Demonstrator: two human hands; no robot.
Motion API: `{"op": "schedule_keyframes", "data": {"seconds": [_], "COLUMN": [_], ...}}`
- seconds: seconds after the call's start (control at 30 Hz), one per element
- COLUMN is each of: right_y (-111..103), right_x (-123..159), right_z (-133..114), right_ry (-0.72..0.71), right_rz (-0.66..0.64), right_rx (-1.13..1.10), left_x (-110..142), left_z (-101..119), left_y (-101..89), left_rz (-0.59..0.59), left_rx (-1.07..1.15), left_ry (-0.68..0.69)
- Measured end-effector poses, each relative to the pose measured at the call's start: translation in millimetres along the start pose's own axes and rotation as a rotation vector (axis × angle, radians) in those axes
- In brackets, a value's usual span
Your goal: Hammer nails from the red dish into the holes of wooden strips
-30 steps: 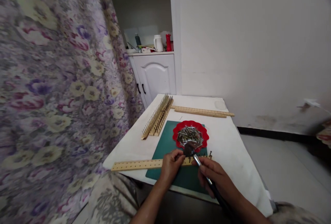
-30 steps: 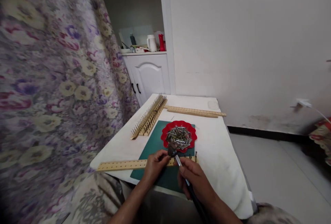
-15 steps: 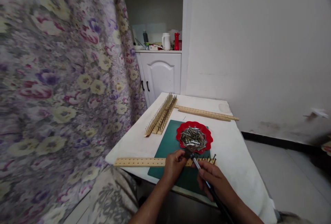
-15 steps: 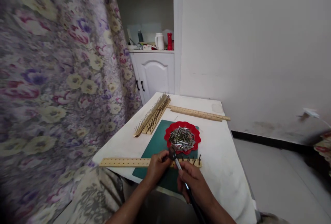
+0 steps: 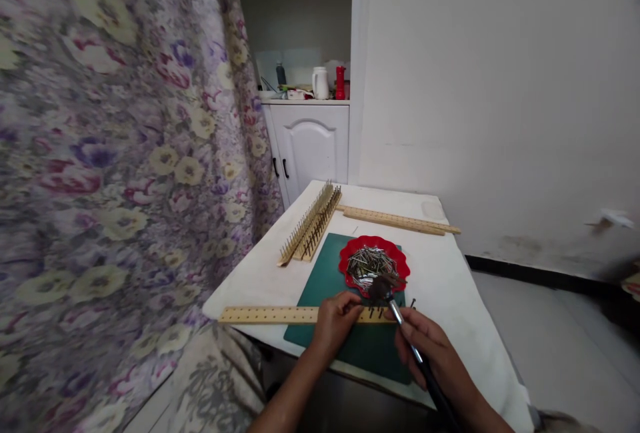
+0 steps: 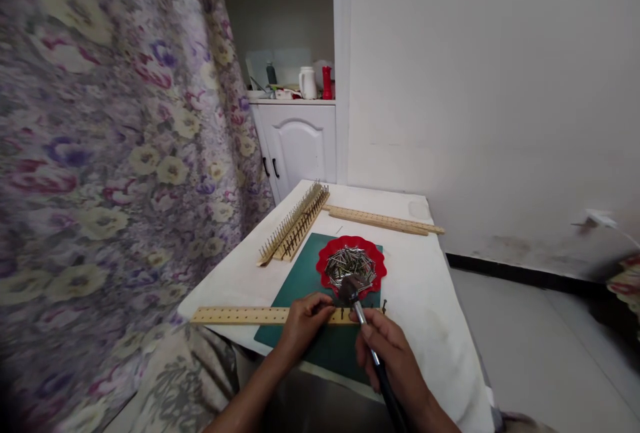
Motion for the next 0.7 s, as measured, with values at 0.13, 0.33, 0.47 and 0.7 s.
{"op": "schedule_keyframes", "data": {"seconds": [0.13,0.33,0.47,0.7], "right_y": [-18.3,-34.2,-37.5,-38.9], "right_x": [3.2,4.7,5.1,0.9], "right_z": [-4.7,-19.9,-23.0,-18.3], "right_ry": [-0.062,-0.13,-0.143,-0.13], "right_rz": [0.056,0.12,0.135,0.141], "right_rx": [-0.053,-0.123,-0.136,-0.123], "left_x": [1.5,-22.9,-65.9,-117.9], "left_z": [5.0,18.9,26.6,21.7], "left_y": [-8.7,-29.7,-24.0,17.8], "left_rz": [-0.027,-0.002,-0.133,-0.305], "left_rx": [0.027,-0.06,-0.304,-0.538], "left_ry": [0.008,0.091,0.16,0.168]}}
Point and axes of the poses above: each hand's wrist, its own x-axis away from the middle knuckle, its own y-axis out of the palm, z = x × y, the point moved 1 cm from there along -x, towards the middle knuckle, and after that the axes turned 9 degrees about y, right-handed, at the moved point
